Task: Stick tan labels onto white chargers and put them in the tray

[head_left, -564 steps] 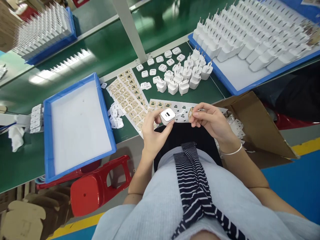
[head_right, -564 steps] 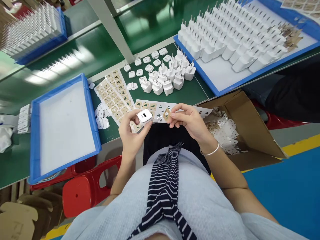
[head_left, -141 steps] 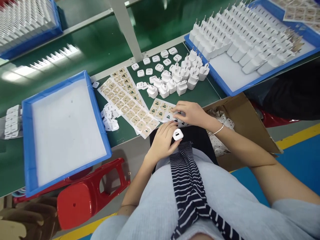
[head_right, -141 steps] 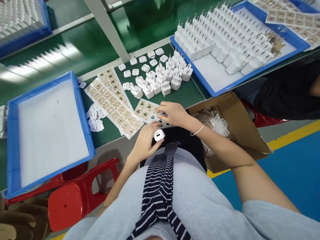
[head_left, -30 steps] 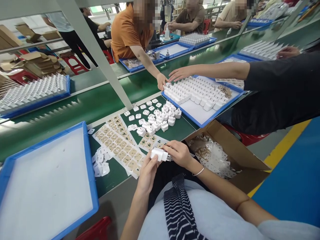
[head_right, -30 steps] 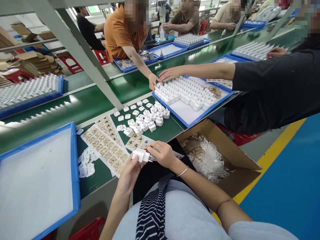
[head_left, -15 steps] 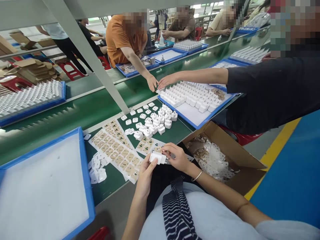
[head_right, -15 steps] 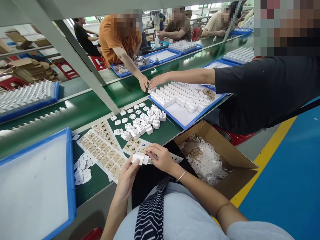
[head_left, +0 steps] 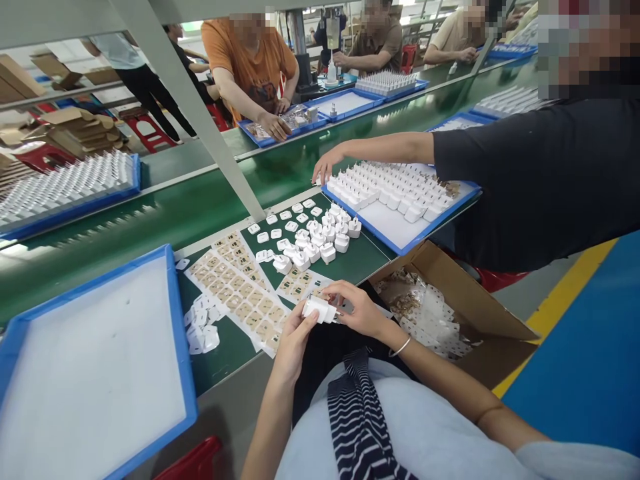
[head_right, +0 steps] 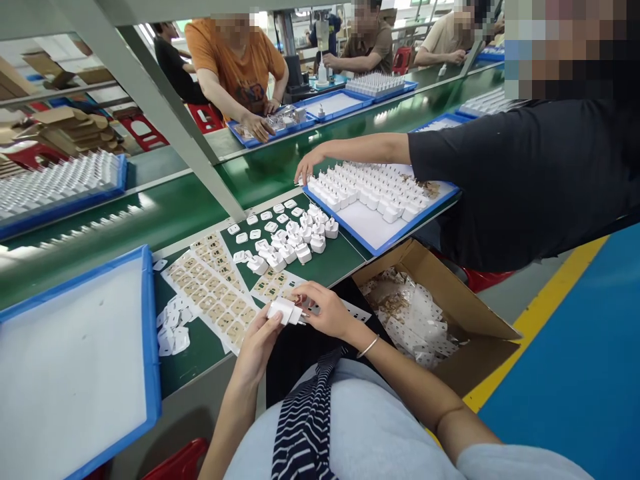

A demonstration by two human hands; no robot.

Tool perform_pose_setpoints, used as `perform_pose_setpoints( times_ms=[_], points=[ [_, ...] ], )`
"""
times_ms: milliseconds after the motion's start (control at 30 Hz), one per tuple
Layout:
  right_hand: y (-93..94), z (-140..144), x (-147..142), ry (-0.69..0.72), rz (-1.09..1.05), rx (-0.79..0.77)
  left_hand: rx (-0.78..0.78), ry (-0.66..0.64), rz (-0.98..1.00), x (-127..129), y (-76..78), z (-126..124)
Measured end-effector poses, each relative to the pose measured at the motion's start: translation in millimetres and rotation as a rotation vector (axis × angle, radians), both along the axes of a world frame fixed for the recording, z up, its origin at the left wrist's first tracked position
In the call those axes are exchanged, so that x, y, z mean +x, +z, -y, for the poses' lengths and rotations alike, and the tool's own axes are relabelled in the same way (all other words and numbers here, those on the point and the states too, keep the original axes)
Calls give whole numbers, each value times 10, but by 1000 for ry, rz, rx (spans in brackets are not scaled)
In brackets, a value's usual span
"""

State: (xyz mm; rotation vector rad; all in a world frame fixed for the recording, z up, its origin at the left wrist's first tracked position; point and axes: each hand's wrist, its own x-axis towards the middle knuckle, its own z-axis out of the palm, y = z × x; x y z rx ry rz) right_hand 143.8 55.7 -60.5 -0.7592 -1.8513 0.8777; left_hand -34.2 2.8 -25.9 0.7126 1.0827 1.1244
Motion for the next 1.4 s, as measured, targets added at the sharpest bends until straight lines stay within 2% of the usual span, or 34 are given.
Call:
perform_pose_setpoints(
  times_ms=[100, 267, 333, 467, 700, 767, 833, 900, 1000, 1067, 1133, 1300, 1400],
  points=[
    [9, -2, -15, -19, -79, -119, 5, -13, 24, -4, 11, -2],
    [73, 1, -46, -36, -342, -539, 134, -60, -56, 7, 14, 19],
    [127, 1, -46, -20, -437, -654, 212, -82, -134, 24, 26, 43],
    [254, 7, -19, -72, -522, -779, 329, -138, -318, 64, 67, 96],
    [373, -10, 19, 41, -391, -938, 439, -153, -563, 81, 133, 71],
    [370, -12, 31, 30, -404, -951, 442, -158, -561, 87, 146, 55],
    [367, 5, 53, 1, -386, -896, 454, -160, -567, 101, 149, 47],
    [378, 41, 86, -65, -325, -746, 496, -184, -648, 121, 142, 49],
    [435, 103, 146, -200, -202, -437, 549, -197, -803, 149, 123, 63],
    [499, 135, 187, -242, -187, -338, 559, -172, -836, 162, 118, 79],
    [578, 158, 227, -213, -258, -406, 555, -139, -791, 176, 124, 98],
    [784, 254, 281, -27, -467, -764, 538, -20, -526, 241, 173, 138],
    [856, 364, 257, 18, -506, -830, 538, 34, -485, 300, 215, 161]
  ],
)
